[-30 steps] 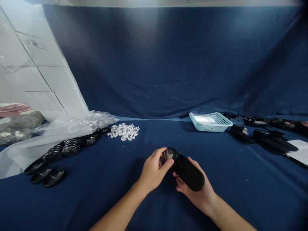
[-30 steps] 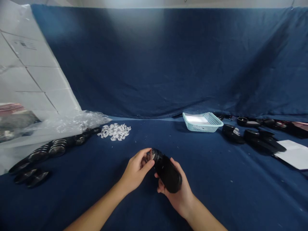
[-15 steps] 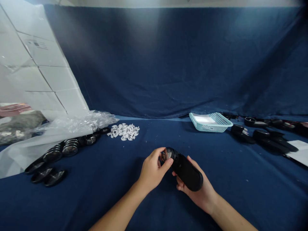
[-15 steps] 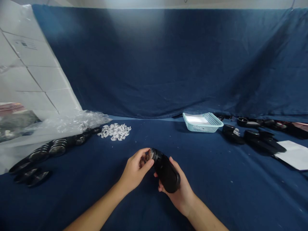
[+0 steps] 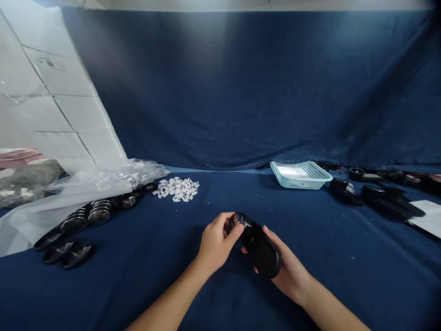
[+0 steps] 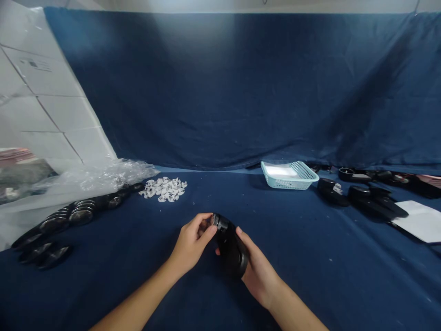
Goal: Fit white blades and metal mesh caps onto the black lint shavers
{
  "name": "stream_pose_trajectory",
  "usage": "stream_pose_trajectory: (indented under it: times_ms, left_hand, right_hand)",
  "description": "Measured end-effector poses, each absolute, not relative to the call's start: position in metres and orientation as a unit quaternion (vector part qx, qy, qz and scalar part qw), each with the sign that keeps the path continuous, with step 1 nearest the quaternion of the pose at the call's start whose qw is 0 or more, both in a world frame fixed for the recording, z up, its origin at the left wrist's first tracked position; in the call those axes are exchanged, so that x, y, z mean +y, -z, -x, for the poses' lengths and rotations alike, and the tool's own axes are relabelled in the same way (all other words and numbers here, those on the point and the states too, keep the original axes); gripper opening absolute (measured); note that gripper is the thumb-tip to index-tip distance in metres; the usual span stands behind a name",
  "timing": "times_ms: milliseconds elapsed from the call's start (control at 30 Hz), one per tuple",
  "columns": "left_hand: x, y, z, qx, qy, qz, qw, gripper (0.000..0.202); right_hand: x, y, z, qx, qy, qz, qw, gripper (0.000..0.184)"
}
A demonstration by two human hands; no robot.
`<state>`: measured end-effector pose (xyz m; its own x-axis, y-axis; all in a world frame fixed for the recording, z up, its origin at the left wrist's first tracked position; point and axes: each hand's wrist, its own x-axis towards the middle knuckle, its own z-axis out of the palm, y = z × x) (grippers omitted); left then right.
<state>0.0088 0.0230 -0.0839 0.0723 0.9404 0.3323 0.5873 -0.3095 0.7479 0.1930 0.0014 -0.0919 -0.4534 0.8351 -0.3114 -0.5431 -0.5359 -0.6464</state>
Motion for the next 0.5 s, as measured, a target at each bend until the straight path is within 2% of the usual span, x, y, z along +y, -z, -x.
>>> stream_pose_trajectory:
  times_ms: [300, 500]
  left_hand:
    - [0.0245, 0.085, -0.0082, 0.552, -0.407, -0.688, 0.237, 0.036]
    - [0.0248, 0.0837, -0.0072, 0.554, -0.411, -0.689, 0.223, 0.03]
  right_hand:
    - [0.0019, 0.0887, -0.1933, -0.25, -0.808, 0.334, 0.416, 0.041]
    - [-0.0009, 0.0917, -0.1921, -0.32, -0.78, 0.349, 0.408, 0.044]
